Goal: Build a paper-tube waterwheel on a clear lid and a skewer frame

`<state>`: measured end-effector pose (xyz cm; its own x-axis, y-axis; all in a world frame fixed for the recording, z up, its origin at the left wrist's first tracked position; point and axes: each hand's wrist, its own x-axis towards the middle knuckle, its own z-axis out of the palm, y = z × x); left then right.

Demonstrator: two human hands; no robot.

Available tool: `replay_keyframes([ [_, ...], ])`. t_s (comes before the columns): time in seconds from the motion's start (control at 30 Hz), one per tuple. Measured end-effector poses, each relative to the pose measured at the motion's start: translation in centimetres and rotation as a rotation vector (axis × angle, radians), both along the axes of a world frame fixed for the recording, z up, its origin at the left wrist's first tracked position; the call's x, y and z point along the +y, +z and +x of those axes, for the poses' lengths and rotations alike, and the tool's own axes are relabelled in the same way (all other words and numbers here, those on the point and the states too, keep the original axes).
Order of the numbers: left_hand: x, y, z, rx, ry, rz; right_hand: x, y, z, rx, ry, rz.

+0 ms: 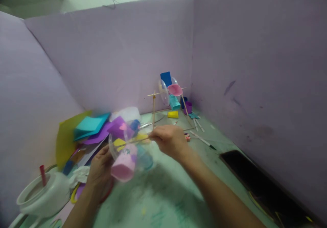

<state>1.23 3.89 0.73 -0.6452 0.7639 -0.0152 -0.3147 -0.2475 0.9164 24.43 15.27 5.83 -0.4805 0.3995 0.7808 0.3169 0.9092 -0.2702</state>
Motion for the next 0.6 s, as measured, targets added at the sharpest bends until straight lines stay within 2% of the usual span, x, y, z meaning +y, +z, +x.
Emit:
replay_keyframes([
  [0.1, -0.2, 0.3, 0.1, 0.042, 0.013, -0.008, 0.1, 0.0, 0.3, -0.029, 0.015, -0.099],
  [0.43, -0.7, 1.2, 0.8, 0.169, 0.089, -0.100, 0.0, 0.6, -0.2, -0.301, -0.134, -0.503],
  [0.6, -0.5, 1.2, 1.4, 0.184, 0.085, -0.092, 0.4, 0.5, -0.4, -0.364, -0.187, -0.628],
])
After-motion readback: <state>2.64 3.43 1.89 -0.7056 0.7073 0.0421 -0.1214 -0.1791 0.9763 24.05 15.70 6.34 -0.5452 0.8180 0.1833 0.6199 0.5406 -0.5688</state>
